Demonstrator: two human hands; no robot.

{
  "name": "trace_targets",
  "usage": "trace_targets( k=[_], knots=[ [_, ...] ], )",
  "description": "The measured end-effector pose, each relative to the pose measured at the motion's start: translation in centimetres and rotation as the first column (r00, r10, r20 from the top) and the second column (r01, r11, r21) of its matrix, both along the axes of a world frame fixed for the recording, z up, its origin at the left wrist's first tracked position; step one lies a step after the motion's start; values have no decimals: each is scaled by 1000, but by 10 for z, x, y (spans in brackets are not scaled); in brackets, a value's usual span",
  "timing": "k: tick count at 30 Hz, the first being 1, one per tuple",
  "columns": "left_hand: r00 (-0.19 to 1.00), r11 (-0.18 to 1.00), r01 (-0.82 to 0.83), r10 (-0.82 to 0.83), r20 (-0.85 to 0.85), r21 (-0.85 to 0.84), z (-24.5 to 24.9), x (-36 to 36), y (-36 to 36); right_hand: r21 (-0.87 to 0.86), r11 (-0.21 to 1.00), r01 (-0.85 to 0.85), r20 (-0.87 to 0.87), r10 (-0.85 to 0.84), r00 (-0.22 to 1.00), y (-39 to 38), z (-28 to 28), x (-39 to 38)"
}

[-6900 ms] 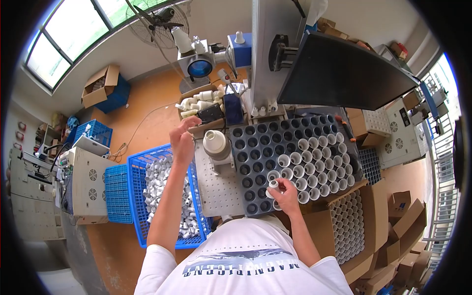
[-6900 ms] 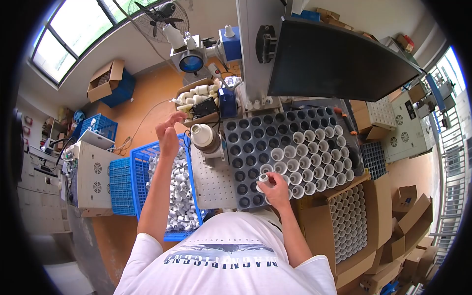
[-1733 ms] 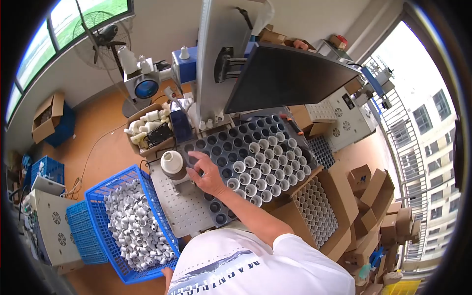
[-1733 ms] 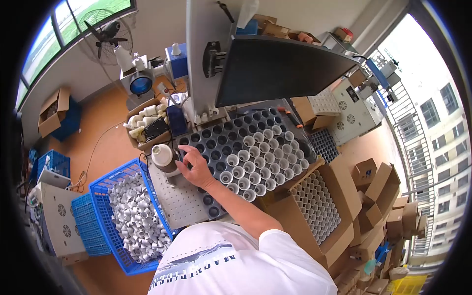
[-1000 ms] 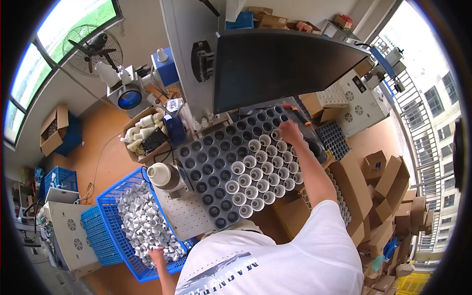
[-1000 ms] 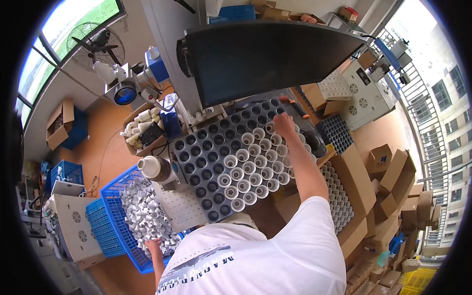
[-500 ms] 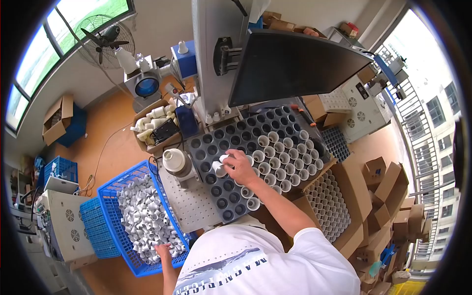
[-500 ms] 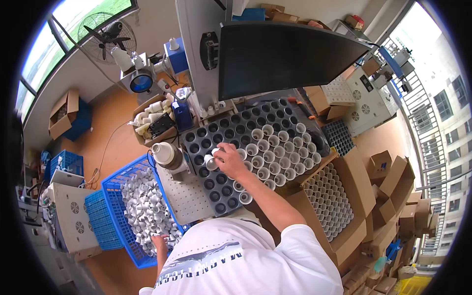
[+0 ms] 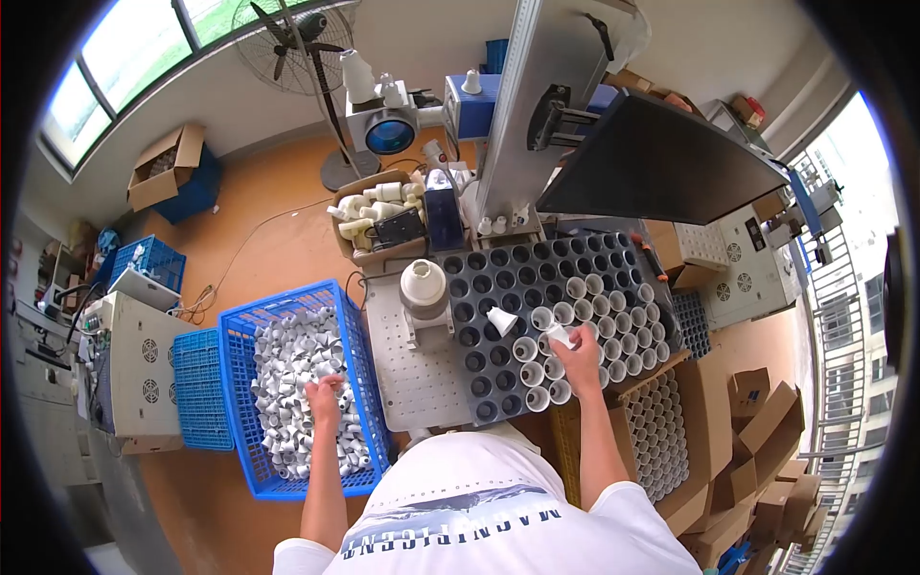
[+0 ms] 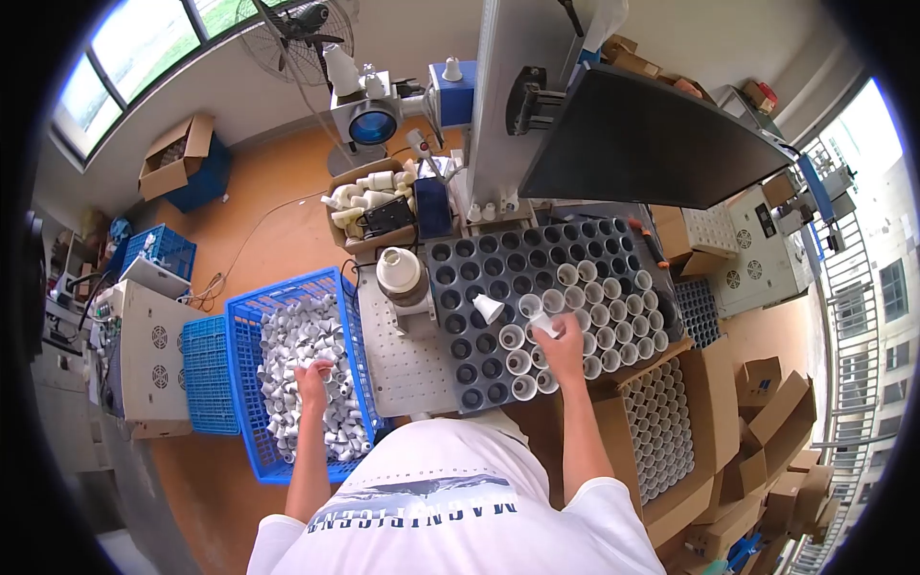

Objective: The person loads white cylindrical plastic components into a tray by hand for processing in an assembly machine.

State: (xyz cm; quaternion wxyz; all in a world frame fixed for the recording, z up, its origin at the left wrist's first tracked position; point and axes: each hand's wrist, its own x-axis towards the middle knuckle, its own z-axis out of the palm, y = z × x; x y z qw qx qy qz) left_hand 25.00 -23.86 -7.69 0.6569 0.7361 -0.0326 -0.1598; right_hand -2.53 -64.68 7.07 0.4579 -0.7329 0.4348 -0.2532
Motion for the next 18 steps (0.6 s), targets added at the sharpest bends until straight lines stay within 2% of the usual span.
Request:
trace_targets(
  k=[2,3,5,8,10,14,17,18],
  knots=[
    [997,991,16,-6,79,-130,17,14,-31,82,997,-16,70,10,998,8,-11,-5],
    [981,980,75,-40,189,-184,41,16,-49,114,993,-34,90,23,996,12,-13,-6],
    [960,948,186,-119,253,-259,72,25,-78,175,982,-65,131,42,991,19,-15,-7],
    [923,948,223,-131,362,-226,125,30,-116,235,966,-112,178,71,981,27,-8,-8],
    [917,953,226,-139,375,-199,156,30,-135,193,974,-117,165,85,983,28,-6,-11],
    [867,928,267,-114,486,-259,170,43,-160,194,976,-94,132,69,989,23,-19,-21],
    [839,868,318,-70,539,-382,175,48,-176,179,981,-78,118,57,991,20,-24,-26],
    [846,881,309,-81,528,-359,181,48,-181,181,980,-78,112,59,992,20,-23,-27]
  ],
)
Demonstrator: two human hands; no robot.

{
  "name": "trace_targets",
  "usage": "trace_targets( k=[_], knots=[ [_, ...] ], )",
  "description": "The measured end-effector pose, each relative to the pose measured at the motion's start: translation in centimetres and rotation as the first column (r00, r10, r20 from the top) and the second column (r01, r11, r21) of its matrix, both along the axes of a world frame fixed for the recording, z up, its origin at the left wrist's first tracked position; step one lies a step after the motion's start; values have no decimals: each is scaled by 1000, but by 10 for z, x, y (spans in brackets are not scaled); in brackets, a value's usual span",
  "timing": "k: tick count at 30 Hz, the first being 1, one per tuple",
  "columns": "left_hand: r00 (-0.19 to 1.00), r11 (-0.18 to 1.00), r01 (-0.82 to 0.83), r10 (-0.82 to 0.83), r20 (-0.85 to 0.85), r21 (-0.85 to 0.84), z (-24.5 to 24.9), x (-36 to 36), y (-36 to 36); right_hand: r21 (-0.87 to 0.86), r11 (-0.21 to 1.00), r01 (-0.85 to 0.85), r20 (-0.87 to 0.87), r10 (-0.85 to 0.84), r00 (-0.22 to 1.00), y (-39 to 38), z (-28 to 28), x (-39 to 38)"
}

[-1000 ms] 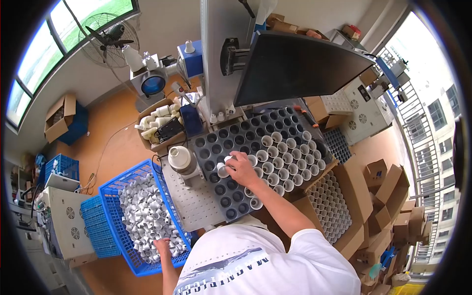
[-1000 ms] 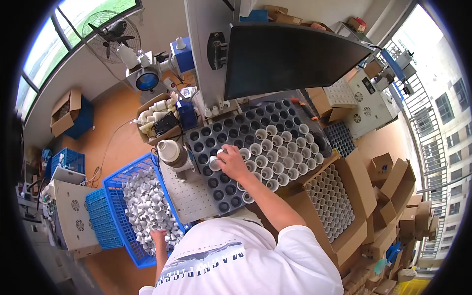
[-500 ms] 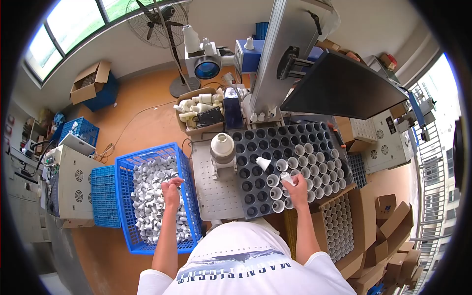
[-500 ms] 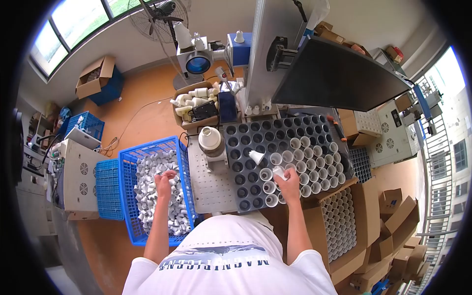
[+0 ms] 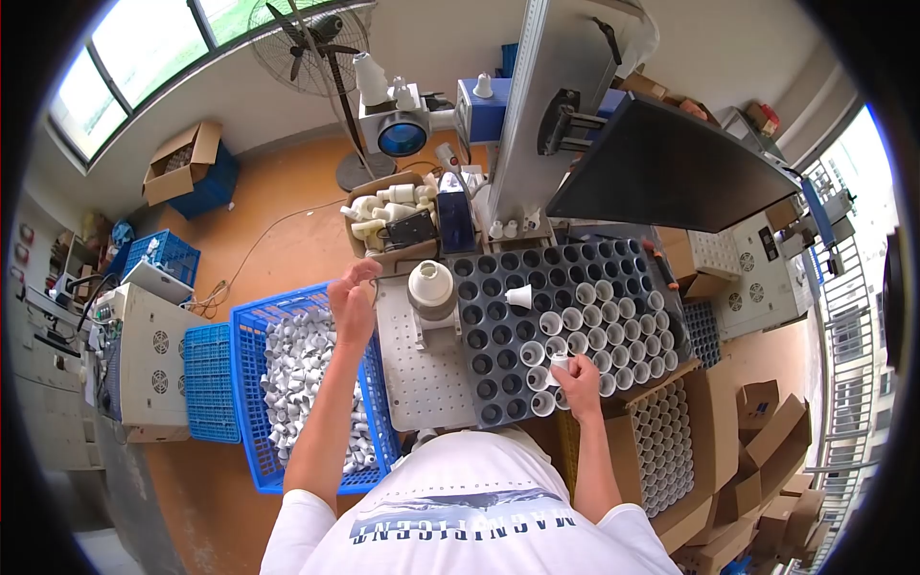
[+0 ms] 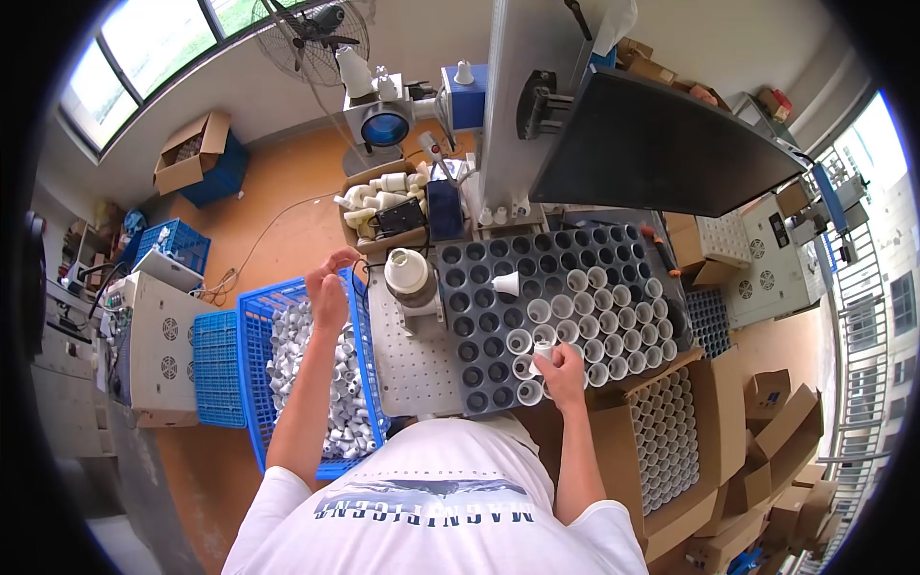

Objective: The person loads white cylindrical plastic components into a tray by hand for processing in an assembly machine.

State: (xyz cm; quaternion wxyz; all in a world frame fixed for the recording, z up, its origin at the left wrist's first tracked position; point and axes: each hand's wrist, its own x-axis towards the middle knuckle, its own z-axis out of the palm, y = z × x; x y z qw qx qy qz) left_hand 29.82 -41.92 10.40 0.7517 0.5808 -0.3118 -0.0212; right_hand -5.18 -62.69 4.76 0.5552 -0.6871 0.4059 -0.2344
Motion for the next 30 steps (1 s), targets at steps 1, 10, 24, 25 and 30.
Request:
trace_targets(
  k=[1,10,24,25,30],
  knots=[
    [1000,1000,-6,7,-11,30,11,-2,-4,2,1000,-3,-6,3,1000,0,1,-1],
    [996,979,-88,82,37,184,38,-4,-23,17,999,-46,36,45,998,-12,-3,-1],
    [992,979,-51,27,120,198,56,-13,-45,-41,996,-77,84,81,993,-15,23,21],
    [993,983,-25,3,120,183,53,-13,-49,5,997,-73,83,72,994,-11,33,29],
    [993,965,-16,-16,121,262,58,-30,-72,-42,987,-156,213,162,964,3,83,90]
  ],
)
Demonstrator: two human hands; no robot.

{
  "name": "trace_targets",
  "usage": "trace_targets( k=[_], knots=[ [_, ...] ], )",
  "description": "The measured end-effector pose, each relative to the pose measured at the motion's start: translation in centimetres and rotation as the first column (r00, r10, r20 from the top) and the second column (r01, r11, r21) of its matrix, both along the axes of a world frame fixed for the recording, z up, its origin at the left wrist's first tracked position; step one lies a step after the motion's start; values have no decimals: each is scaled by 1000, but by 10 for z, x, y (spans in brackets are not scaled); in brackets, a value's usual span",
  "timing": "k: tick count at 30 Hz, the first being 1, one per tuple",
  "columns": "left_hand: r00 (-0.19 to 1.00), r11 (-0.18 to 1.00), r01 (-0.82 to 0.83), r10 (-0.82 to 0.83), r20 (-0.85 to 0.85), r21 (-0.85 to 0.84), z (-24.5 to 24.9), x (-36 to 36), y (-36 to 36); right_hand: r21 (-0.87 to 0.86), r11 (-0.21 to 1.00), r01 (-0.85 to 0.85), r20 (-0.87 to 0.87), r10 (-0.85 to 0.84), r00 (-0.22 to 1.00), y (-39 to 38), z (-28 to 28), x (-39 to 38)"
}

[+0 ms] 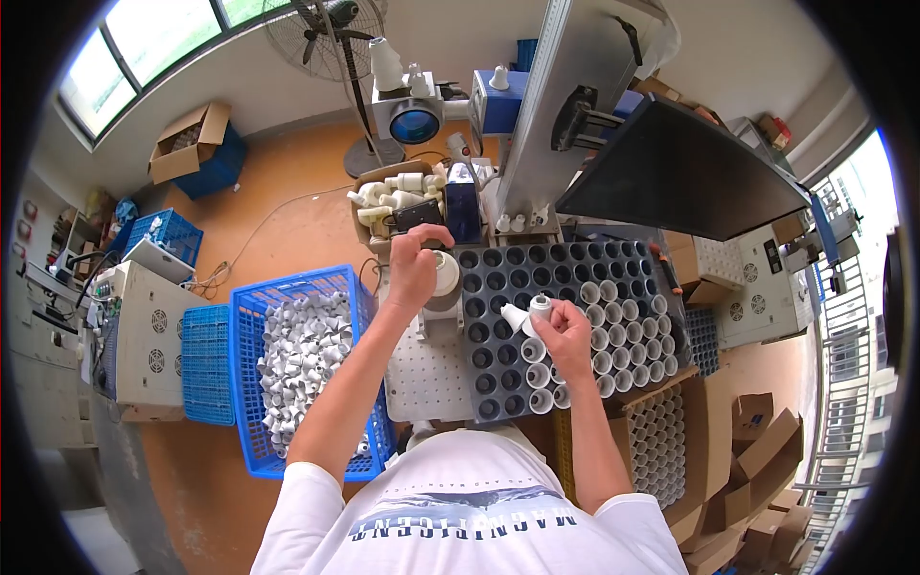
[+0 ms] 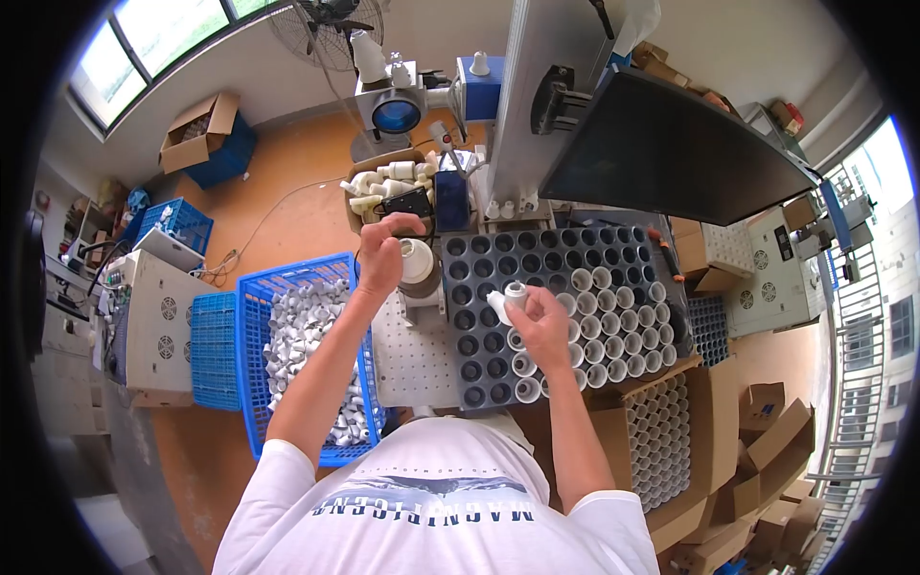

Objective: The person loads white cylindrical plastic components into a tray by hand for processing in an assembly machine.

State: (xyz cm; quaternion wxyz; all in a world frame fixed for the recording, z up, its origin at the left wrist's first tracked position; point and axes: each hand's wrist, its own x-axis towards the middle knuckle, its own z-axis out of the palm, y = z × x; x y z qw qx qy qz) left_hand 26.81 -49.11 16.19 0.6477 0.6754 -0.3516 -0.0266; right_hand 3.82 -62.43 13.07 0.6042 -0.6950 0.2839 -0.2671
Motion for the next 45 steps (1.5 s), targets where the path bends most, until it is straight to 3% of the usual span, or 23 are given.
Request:
trace_targets(
  k=[2,5,10,11,12,14,15,17,18,19,20,21,22,25,27,30,31,32,33,35,38,40,45],
  knots=[
    [994,995,87,-84,-66,51,-16,3,-5,32,999,-43,72,40,997,15,28,33],
    [994,976,-60,40,-99,-210,20,8,22,-146,982,-117,309,158,938,34,17,92],
    [871,864,-490,481,-98,-115,8,58,157,-355,928,-115,246,211,946,60,1,130],
    [744,740,-666,649,157,97,-11,67,194,-379,920,-103,258,212,943,62,-2,132],
    [770,772,-631,635,58,-78,-48,80,226,-383,917,-110,253,219,942,64,-3,133],
    [672,674,-726,738,-69,139,-149,86,306,-388,914,-117,239,223,945,63,-2,132],
    [596,533,-767,798,88,357,-197,74,344,-394,911,-119,254,232,939,62,-5,132],
    [467,352,-697,884,22,625,-266,13,388,-362,921,-144,202,228,953,60,-4,122],
    [431,431,-637,887,-168,639,-335,-16,430,-360,922,-141,180,217,959,57,-2,116],
    [374,352,-614,918,-133,706,-422,-56,478,-478,875,-80,185,189,964,49,-8,108],
    [161,343,-569,938,-307,748,-386,-118,462,-587,809,-32,186,173,967,36,-19,97],
    [360,78,-244,933,16,967,-389,-167,472,-629,777,-21,96,103,990,22,-38,86],
    [417,238,-110,892,-172,965,-381,-217,483,-620,783,-51,-71,9,997,13,-46,72],
    [61,366,42,928,-368,930,-385,-306,473,-657,710,-252,-449,-101,888,-9,-91,42],
    [-65,407,62,913,-404,911,-382,-322,457,-604,721,-339,-548,-66,834,-11,-101,36],
    [-93,446,-36,889,-448,894,-386,-286,442,-618,676,-402,-550,-6,835,-23,-134,37],
    [-82,492,-147,858,-506,858,-389,-260,440,-613,680,-403,-545,7,839,-26,-135,37],
    [-97,610,-425,704,-704,668,-412,-231,446,-608,684,-403,-538,19,843,-29,-135,38],
    [100,518,-181,855,-508,836,-372,-195,416,-554,741,-380,-557,9,830,-30,-122,39],
    [213,607,-351,793,-571,713,-328,-140,373,-545,774,-322,-466,40,884,-40,-112,35],
    [506,688,-399,717,-479,607,-335,-90,355,-267,938,-220,-339,123,933,-36,-73,18],
    [604,645,-351,710,-363,679,-340,-81,336,-227,960,-162,-288,93,953,-29,-57,2],
    [451,662,-227,721,-526,714,-327,-132,306,-160,986,-36,-260,-7,966,-18,-71,-40]
  ],
)
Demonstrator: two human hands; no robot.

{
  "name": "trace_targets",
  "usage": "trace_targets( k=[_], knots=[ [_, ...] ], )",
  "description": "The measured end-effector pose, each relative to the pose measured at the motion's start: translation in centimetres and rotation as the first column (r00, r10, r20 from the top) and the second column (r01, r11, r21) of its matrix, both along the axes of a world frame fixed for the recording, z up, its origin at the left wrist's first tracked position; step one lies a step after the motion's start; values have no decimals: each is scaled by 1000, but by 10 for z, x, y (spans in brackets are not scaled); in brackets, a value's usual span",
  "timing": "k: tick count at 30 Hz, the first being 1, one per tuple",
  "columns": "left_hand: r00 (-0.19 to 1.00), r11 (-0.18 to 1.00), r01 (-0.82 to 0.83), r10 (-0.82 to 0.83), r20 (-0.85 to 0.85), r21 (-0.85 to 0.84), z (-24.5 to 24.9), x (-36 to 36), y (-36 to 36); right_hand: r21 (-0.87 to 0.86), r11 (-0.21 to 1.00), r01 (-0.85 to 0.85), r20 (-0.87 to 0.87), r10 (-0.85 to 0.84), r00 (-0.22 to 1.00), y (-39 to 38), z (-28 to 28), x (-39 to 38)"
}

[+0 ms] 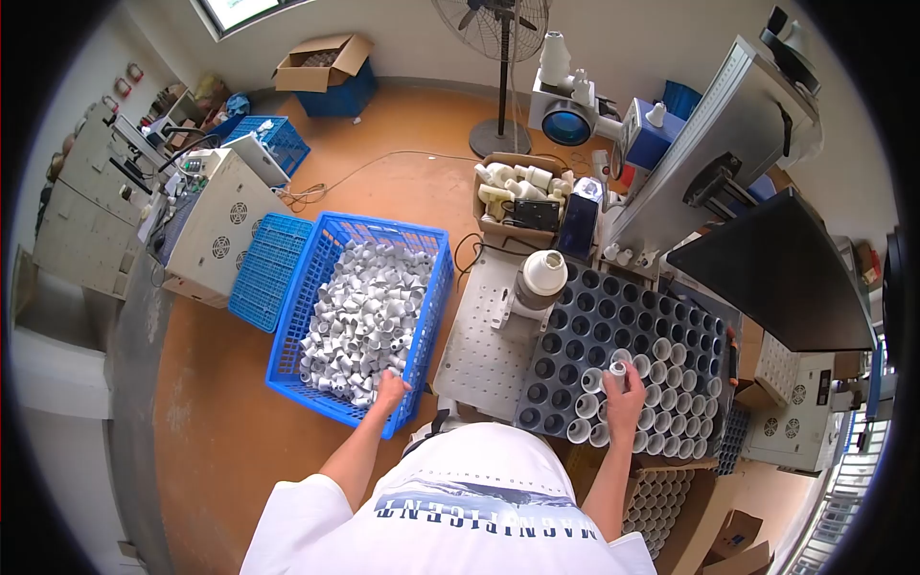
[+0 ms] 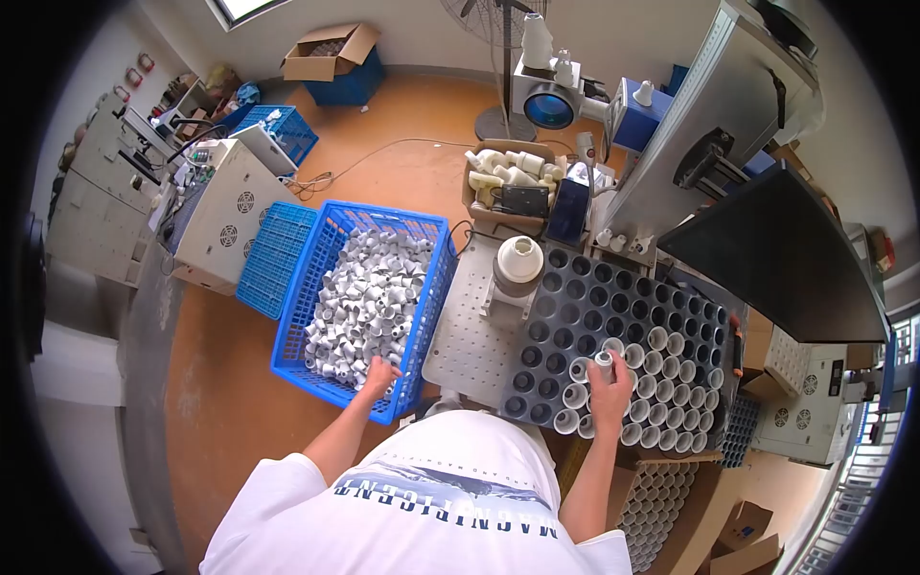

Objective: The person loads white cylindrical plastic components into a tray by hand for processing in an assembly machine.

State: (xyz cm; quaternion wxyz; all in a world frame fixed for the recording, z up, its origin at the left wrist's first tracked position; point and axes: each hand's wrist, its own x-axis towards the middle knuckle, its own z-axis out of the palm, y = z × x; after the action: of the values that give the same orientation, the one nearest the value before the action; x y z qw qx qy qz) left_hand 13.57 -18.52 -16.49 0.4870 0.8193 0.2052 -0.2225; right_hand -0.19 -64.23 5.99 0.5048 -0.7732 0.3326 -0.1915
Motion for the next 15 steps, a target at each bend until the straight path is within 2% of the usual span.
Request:
trace_targets(
  k=[2,3,5,6,8,11,13,14,15],
  knots=[
    [987,985,91,-70,-147,144,8,-36,3,15,999,45,18,-46,999,6,3,-11],
    [975,984,101,-68,-212,150,0,-52,13,30,999,37,-2,-36,999,6,4,-14],
    [953,967,129,-61,-296,217,-33,-80,48,52,998,38,-41,-36,998,2,8,-24],
    [948,949,145,-52,-315,281,-49,-89,65,99,994,34,23,-37,999,-1,2,-27],
    [938,980,-31,96,-332,196,-45,-92,80,134,990,40,91,-52,995,-1,1,-29],
    [926,975,181,-125,-356,127,-56,-70,104,175,984,39,96,-56,994,1,3,-31],
    [924,982,102,-35,-380,157,-37,-48,84,196,980,31,76,-47,996,8,9,-28],
    [961,996,8,16,-277,83,-32,-44,73,195,980,29,86,-46,995,11,8,-27],
    [962,999,-1,12,-274,40,-28,-35,63,202,979,20,91,-39,995,14,7,-26]
  ],
)
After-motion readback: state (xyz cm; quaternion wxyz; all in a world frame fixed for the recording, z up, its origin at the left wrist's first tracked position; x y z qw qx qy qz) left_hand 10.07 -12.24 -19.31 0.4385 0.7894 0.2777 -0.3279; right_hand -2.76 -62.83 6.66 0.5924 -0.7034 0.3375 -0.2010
